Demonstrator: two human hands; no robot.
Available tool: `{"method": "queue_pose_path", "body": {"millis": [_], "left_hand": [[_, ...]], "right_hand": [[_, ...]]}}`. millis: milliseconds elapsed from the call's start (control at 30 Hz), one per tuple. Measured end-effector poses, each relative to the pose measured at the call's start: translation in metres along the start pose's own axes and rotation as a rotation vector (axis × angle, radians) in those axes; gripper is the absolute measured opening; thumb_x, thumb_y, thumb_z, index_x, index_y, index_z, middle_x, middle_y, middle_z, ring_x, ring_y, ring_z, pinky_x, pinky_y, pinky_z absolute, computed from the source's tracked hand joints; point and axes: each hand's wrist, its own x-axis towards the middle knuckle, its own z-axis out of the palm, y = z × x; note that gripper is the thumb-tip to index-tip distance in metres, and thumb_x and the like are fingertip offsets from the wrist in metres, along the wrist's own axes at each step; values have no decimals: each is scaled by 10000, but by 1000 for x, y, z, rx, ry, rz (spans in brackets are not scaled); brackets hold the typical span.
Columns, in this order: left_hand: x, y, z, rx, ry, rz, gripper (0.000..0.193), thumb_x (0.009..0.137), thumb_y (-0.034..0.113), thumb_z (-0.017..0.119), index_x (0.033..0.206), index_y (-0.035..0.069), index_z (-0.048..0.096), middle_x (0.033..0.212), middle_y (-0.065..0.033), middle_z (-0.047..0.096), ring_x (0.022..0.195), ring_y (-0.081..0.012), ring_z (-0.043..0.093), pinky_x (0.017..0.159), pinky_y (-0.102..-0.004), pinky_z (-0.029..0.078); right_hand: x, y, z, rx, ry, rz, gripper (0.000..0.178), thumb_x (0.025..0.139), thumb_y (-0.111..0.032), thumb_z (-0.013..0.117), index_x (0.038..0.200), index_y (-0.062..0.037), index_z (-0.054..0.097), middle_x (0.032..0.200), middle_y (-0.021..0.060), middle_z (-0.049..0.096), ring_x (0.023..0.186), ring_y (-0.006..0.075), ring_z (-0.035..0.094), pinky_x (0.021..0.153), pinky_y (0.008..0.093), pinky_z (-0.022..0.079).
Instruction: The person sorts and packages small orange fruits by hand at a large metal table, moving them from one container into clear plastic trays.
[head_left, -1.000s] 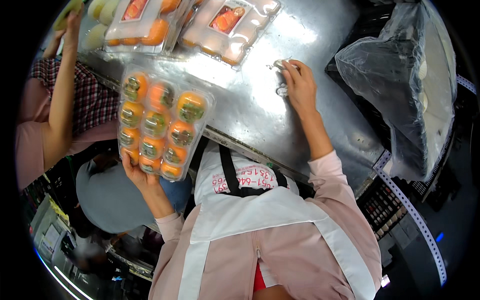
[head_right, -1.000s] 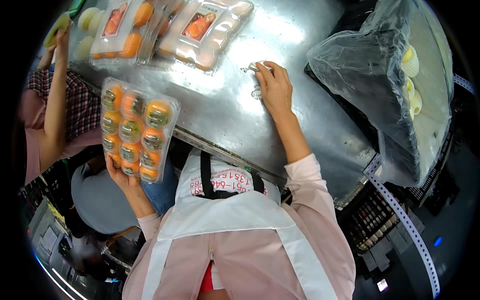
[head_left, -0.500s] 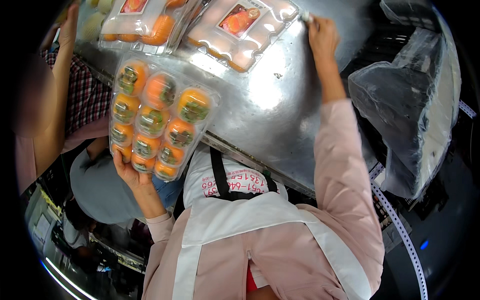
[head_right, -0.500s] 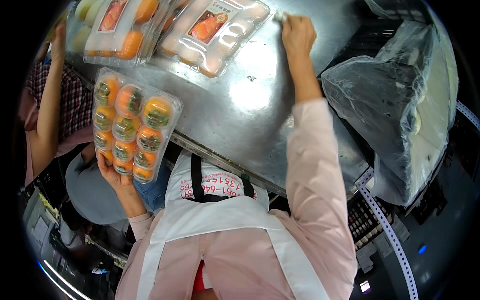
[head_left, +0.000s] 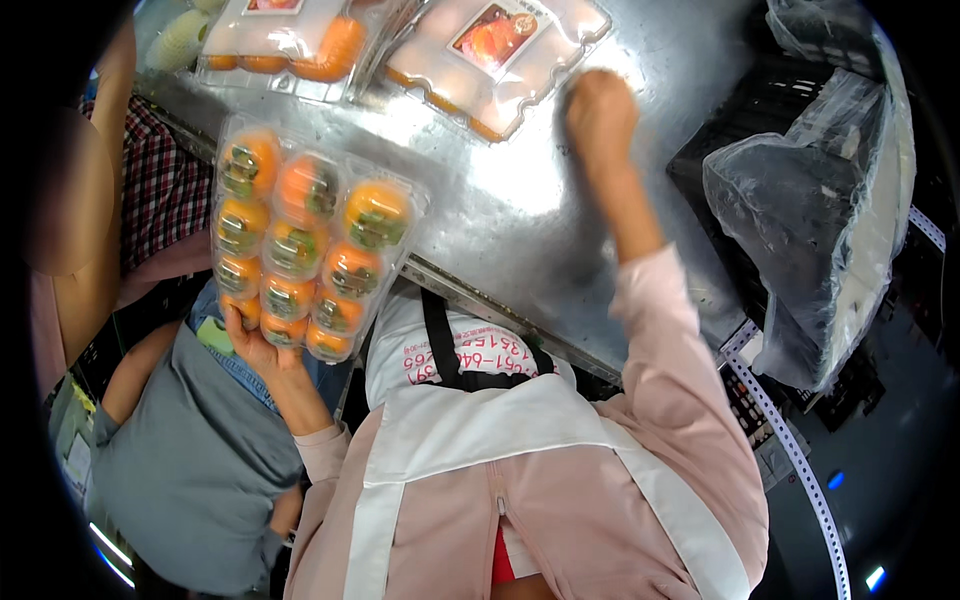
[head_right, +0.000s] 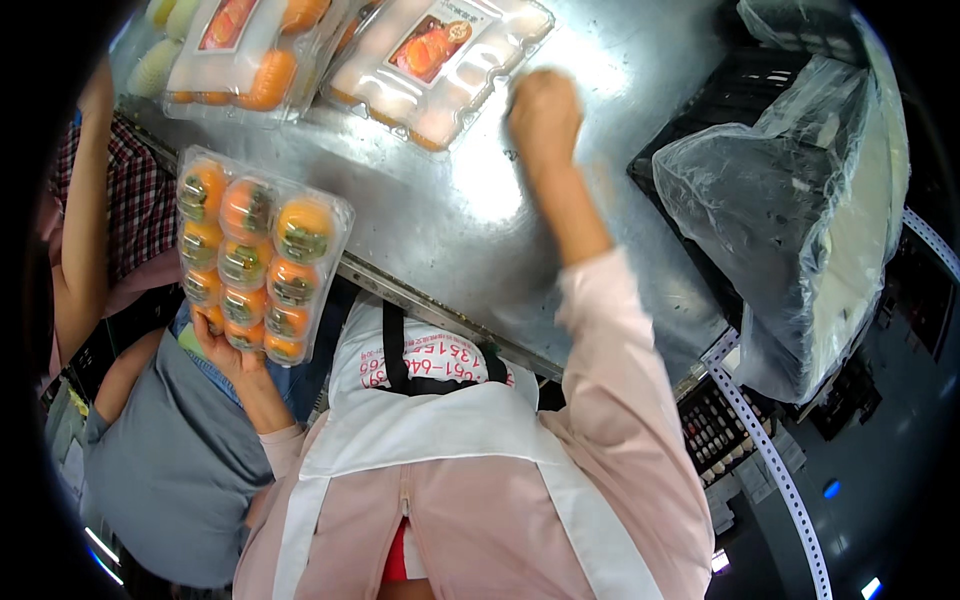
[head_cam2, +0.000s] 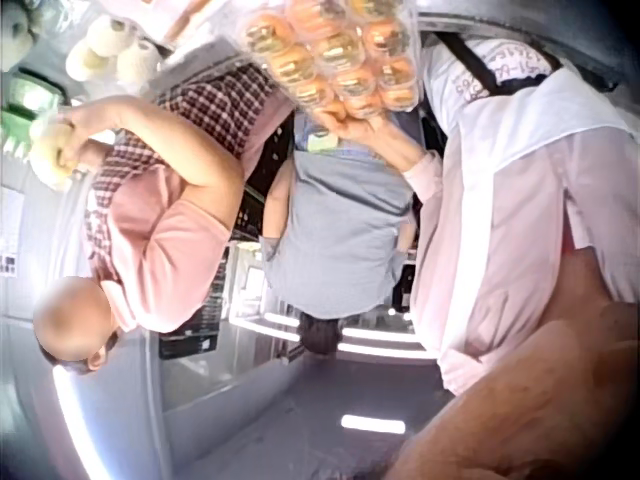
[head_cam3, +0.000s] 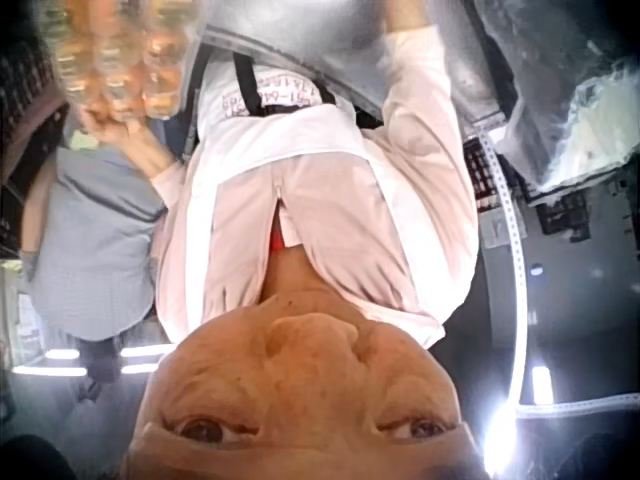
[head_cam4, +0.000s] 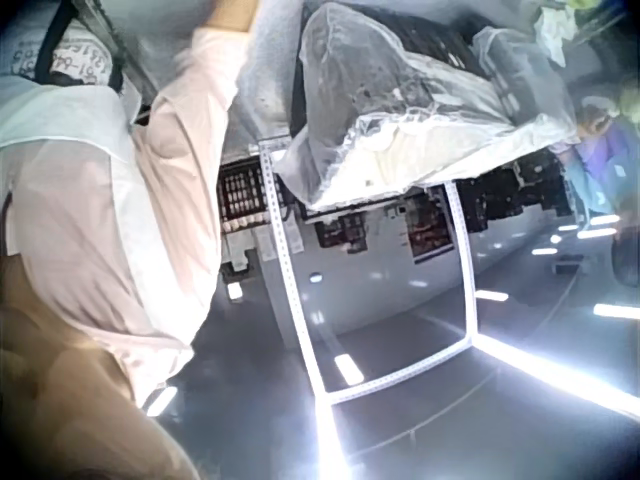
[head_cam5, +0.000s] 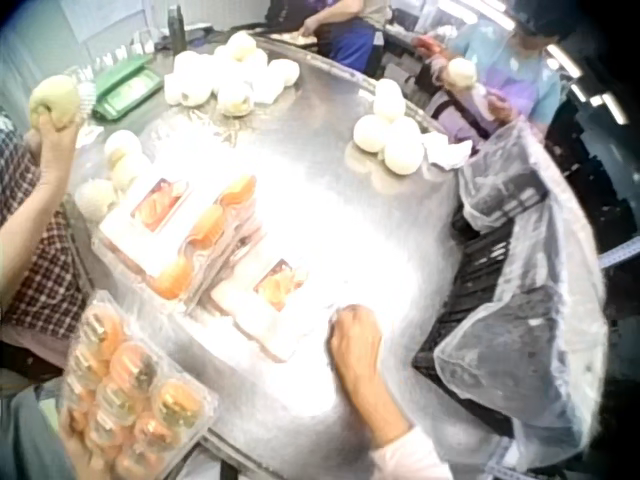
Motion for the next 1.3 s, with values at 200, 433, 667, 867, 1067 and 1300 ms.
{"method": "queue_pose_path", "body": {"millis": [200,433,667,867,1067,1300], "left_hand": [[-2,0,-1,67,41,44,426,828,287,482,1195,83,405,1195,-109,454,1082,-277,461,891,-461,393],[-18,19,-22,-33,78,98,466,810,290,508,1205,68,398,1213,-117,443,1117,-291,424,930,-486,335],[-35,43,-40,-77,245,333,466,797,288,522,1182,48,417,1211,-113,448,1105,-288,435,923,-482,344],[-45,26,-32,121,722,397,514,783,320,526,1198,43,401,1230,-125,421,1118,-287,418,934,-471,333],[-44,25,-62,-46,326,315,486,806,274,492,1223,52,377,1238,-124,417,1114,-296,422,914,-493,347],[-42,24,-77,-144,283,342,440,822,287,481,1168,24,420,1166,-125,477,1060,-281,471,896,-447,380]], "right_hand": [[37,38,-3,-22,128,21,79,722,-85,556,745,-41,617,741,141,554,675,285,537,561,372,453],[-81,-67,-37,123,-42,-40,177,684,-45,559,815,-129,643,745,35,562,654,206,509,555,329,365],[-92,-145,-46,740,-387,-301,216,621,10,578,812,-67,642,736,66,535,692,224,517,610,322,409],[46,-271,114,812,-141,-413,117,654,-70,569,768,-61,593,834,112,553,772,280,526,692,355,452],[-2,-226,65,632,-297,-643,206,580,-22,548,784,-38,573,806,87,523,825,273,498,671,339,451],[-142,-74,-61,589,-694,-586,275,604,27,563,866,-41,616,898,92,569,840,274,515,738,356,427]]}}
